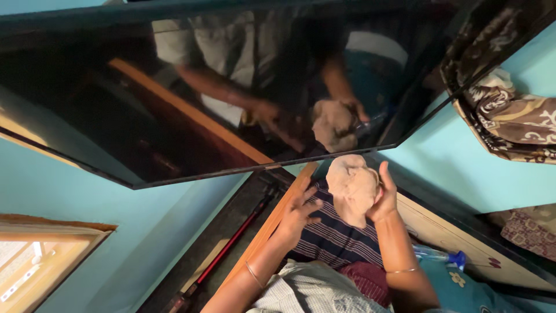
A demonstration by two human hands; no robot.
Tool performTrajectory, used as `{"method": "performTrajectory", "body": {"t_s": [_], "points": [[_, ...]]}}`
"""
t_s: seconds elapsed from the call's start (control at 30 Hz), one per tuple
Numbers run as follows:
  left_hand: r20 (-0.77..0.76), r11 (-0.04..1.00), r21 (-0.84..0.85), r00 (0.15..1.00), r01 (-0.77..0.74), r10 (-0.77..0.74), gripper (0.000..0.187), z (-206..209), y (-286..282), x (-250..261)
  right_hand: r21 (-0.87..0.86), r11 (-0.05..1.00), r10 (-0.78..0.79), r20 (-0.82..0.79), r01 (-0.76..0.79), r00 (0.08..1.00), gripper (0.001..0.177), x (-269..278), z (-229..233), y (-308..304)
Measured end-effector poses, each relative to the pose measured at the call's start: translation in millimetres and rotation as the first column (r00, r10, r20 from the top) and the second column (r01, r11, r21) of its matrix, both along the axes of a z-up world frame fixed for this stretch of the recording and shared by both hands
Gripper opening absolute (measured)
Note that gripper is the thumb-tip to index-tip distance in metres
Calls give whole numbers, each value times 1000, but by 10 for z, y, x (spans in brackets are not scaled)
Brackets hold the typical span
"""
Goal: The person cleans a television screen by spraying a liquid onto a cloth and then wiping the screen surface and the surrounding frame with the cloth.
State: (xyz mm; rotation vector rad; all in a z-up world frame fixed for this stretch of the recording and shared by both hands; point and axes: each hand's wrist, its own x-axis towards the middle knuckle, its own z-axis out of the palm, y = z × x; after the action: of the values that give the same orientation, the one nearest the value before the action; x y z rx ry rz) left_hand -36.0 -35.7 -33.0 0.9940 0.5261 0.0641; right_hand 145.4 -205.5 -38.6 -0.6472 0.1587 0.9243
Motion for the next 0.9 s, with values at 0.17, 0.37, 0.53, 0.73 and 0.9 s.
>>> {"method": "performTrajectory", "body": {"t_s": [0.17, 0.37, 0.53, 0.73, 0.9], "points": [[27, 1000, 10, 1000, 12, -12, 84, 152, -163, 77, -35, 996, 87, 246, -81, 965, 53, -187, -474, -100], [-7, 938, 198, 957, 285, -289, 73, -375, -248, 81, -392, 918, 281, 541, -57, 793, 55, -547, -634, -20], [194, 889, 458, 973, 23, -125, 45, -422, -148, 151, -227, 864, -117, 778, 449, 617, 46, -309, -445, -119], [-141, 996, -32, 987, -82, 76, 59, -32, 154, 402, 138, 378, 16, 988, 915, -156, 70, 101, 896, 122], [9, 926, -295, 968, -236, 250, 61, -93, 468, 505, 377, 175, 419, 808, 910, -415, 71, 648, 1163, 812]]}}
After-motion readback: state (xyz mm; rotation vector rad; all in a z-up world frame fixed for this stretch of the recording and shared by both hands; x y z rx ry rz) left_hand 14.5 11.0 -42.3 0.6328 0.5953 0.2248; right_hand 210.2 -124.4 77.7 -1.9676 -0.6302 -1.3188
